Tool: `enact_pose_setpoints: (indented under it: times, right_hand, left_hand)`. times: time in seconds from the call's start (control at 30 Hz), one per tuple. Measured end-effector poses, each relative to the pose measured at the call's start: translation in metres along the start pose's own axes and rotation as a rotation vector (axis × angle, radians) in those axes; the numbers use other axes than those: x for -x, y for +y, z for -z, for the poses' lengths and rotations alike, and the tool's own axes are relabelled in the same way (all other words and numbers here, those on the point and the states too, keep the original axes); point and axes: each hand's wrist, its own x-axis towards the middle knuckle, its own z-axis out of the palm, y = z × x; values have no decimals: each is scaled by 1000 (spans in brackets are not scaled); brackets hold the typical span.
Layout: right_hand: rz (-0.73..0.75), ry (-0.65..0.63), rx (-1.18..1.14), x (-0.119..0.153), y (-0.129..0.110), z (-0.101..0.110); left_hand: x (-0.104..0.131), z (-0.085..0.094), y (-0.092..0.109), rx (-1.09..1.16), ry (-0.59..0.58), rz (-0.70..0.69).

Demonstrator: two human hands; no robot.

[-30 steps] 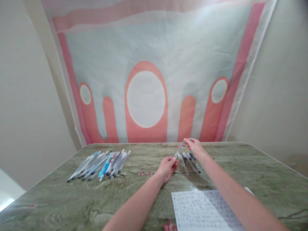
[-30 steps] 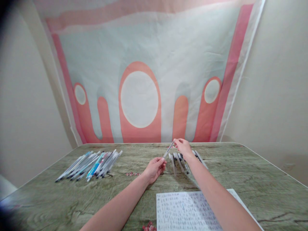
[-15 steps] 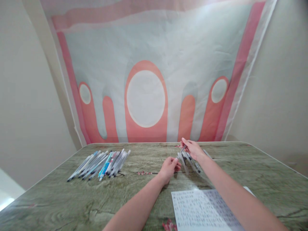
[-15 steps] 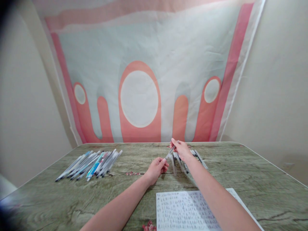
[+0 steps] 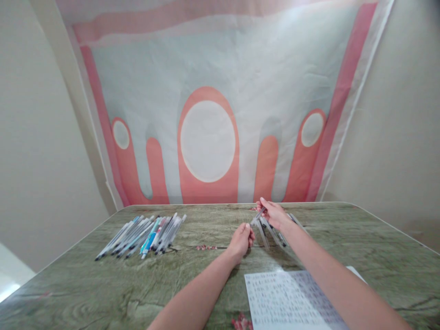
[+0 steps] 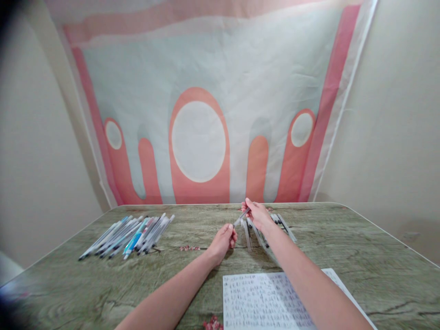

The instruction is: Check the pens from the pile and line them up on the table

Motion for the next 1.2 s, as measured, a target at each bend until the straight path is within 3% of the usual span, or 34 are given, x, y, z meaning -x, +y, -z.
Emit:
enact_pose_setpoints:
  times: [0.17,0.27,0.57,0.9,1.2]
  right_hand:
    - [17,-32,-23,3,-5,-3]
    - [23,-61,-43,5,-8,-4]
    - [54,-105,13,11,-10,-9]
    - [26,-99,-81,5,-2,-6]
    - [-78,-172,-21,5,-10,2]
  left_hand:
    - [6,-5,16,384,-62,216]
    - [8,-5,24,453,-114,281]
    - [2,-3,11,142,113,8]
    - [-3,4,9,179,133,-5]
    - [2,2,16,231,88,137]
